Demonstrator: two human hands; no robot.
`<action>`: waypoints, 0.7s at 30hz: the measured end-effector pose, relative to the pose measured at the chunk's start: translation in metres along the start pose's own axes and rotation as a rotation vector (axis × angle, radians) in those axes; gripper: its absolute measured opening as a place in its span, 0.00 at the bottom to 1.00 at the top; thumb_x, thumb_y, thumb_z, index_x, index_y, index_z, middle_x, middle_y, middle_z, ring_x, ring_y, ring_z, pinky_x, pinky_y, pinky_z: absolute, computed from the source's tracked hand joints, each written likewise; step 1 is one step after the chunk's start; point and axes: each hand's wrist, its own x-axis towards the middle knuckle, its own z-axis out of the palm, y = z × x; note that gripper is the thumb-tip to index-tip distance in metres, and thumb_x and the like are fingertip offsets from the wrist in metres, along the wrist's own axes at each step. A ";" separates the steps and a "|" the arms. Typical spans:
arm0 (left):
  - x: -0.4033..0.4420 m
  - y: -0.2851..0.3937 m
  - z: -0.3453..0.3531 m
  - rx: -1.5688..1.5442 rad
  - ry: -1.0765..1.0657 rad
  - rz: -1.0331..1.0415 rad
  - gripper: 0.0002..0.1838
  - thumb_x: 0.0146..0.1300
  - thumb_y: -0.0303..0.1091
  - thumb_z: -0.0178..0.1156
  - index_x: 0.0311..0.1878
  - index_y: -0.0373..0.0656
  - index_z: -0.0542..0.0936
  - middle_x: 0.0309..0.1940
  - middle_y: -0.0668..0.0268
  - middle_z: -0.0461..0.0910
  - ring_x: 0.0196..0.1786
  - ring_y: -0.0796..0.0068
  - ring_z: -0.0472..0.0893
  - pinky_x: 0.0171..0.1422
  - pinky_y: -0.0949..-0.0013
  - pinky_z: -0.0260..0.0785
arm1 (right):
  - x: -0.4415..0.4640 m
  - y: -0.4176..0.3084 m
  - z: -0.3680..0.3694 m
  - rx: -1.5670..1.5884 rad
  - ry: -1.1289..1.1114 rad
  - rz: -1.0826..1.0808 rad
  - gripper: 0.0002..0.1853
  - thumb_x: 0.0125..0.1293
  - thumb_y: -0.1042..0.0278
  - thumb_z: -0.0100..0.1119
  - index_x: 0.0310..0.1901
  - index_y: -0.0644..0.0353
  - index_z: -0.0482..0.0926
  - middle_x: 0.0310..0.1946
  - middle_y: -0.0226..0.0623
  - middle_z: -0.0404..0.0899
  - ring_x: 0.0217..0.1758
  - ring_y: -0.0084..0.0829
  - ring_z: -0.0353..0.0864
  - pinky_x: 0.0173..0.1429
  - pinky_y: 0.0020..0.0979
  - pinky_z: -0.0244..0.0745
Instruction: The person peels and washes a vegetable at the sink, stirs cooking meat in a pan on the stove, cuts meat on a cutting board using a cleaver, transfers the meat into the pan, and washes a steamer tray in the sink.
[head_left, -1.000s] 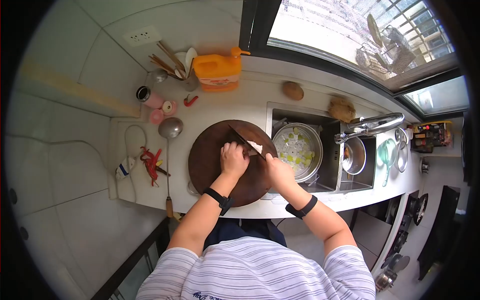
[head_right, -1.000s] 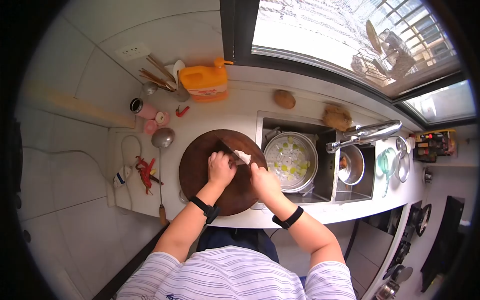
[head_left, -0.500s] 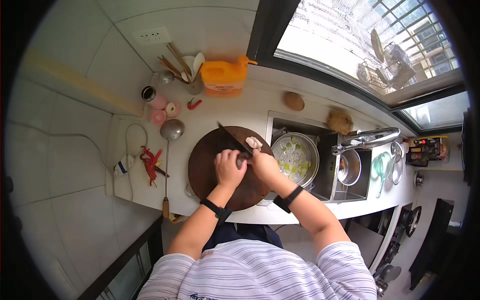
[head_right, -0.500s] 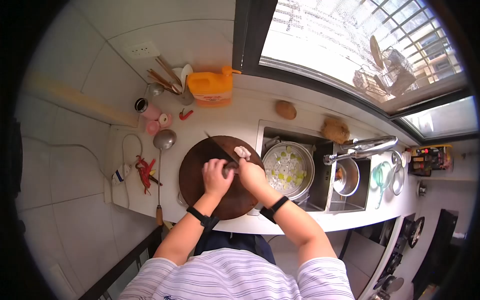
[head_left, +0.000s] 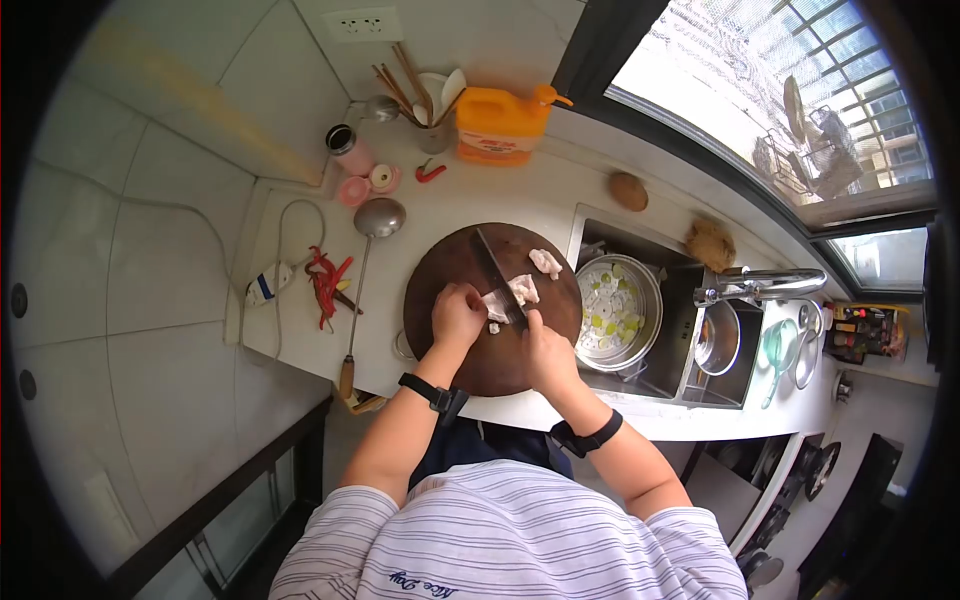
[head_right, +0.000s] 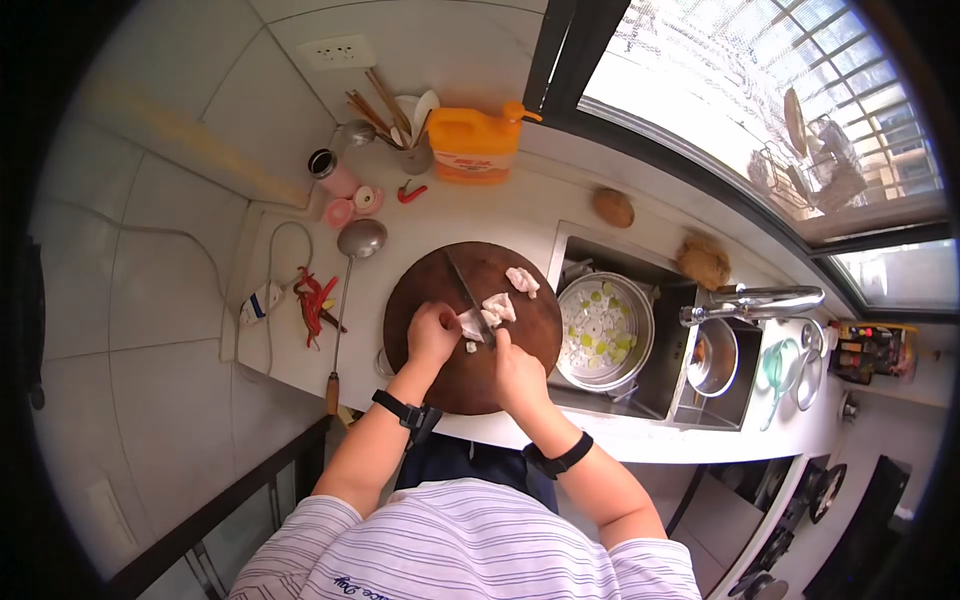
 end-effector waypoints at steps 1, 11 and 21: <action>-0.003 -0.001 0.000 0.012 0.005 -0.046 0.05 0.46 0.29 0.65 0.26 0.44 0.77 0.27 0.60 0.76 0.35 0.55 0.77 0.42 0.56 0.72 | 0.000 -0.001 0.003 -0.040 -0.019 -0.014 0.16 0.62 0.71 0.51 0.50 0.65 0.64 0.25 0.51 0.78 0.27 0.54 0.80 0.30 0.50 0.74; -0.010 -0.005 0.004 0.100 0.042 -0.185 0.11 0.46 0.32 0.66 0.32 0.42 0.77 0.28 0.58 0.76 0.34 0.56 0.78 0.39 0.56 0.72 | 0.008 -0.005 0.022 -0.172 -0.154 0.072 0.10 0.61 0.73 0.49 0.43 0.63 0.65 0.25 0.50 0.79 0.27 0.51 0.82 0.30 0.48 0.78; -0.025 -0.036 -0.033 -0.103 0.504 -0.177 0.27 0.57 0.25 0.59 0.61 0.38 0.64 0.30 0.66 0.69 0.29 0.73 0.72 0.37 0.70 0.69 | 0.090 -0.023 0.054 -0.138 -0.050 0.032 0.08 0.62 0.74 0.48 0.41 0.67 0.67 0.24 0.52 0.80 0.28 0.50 0.83 0.32 0.48 0.77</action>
